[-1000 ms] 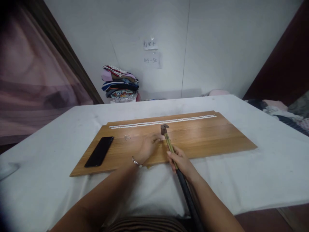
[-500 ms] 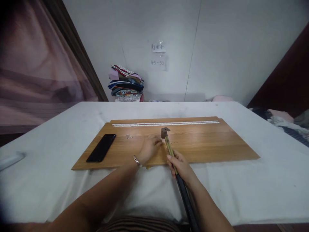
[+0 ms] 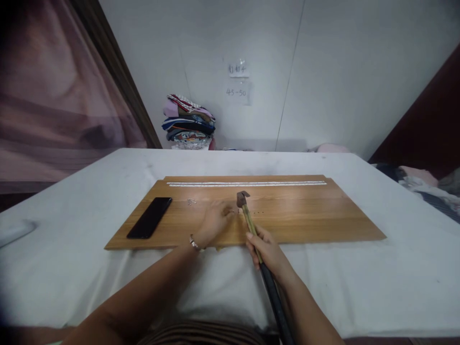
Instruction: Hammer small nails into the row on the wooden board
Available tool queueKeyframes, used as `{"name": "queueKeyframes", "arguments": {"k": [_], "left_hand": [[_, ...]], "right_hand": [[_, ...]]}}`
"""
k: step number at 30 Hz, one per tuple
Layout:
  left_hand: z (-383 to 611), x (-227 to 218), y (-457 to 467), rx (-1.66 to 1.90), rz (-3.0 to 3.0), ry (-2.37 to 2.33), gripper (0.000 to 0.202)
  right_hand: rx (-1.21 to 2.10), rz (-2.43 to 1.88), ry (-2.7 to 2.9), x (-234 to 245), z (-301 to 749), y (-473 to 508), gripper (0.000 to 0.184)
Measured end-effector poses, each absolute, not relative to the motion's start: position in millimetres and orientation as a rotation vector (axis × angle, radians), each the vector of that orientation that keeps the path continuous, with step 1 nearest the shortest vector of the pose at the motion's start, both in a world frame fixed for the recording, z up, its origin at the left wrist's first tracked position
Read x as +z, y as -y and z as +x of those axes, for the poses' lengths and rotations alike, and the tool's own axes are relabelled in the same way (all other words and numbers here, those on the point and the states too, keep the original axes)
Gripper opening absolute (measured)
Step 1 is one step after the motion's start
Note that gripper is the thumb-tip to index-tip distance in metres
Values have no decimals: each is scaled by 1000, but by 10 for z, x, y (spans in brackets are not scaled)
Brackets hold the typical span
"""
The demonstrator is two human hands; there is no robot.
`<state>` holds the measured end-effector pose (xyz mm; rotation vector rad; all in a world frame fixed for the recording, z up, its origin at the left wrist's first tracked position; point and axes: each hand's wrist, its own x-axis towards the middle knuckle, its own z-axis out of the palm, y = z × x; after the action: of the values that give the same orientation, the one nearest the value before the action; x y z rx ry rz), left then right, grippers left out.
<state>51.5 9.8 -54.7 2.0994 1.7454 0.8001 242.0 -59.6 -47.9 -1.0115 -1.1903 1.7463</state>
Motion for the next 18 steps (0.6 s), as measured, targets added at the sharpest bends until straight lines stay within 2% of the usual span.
{"name": "queueKeyframes", "arguments": {"k": [5,11,18], "left_hand": [[285,-613,34,798,2180,-1791,7],[161,-672,137,1053,2249,-1765,15],[97,-703,148,862,2140,-1876,1]], "right_hand": [[1740,-1037,1187,-469,2412,607,39],[1743,-1044,1193,-471,2408,626,33],[1733,-1048,1231,-493,2413,638,32]]}}
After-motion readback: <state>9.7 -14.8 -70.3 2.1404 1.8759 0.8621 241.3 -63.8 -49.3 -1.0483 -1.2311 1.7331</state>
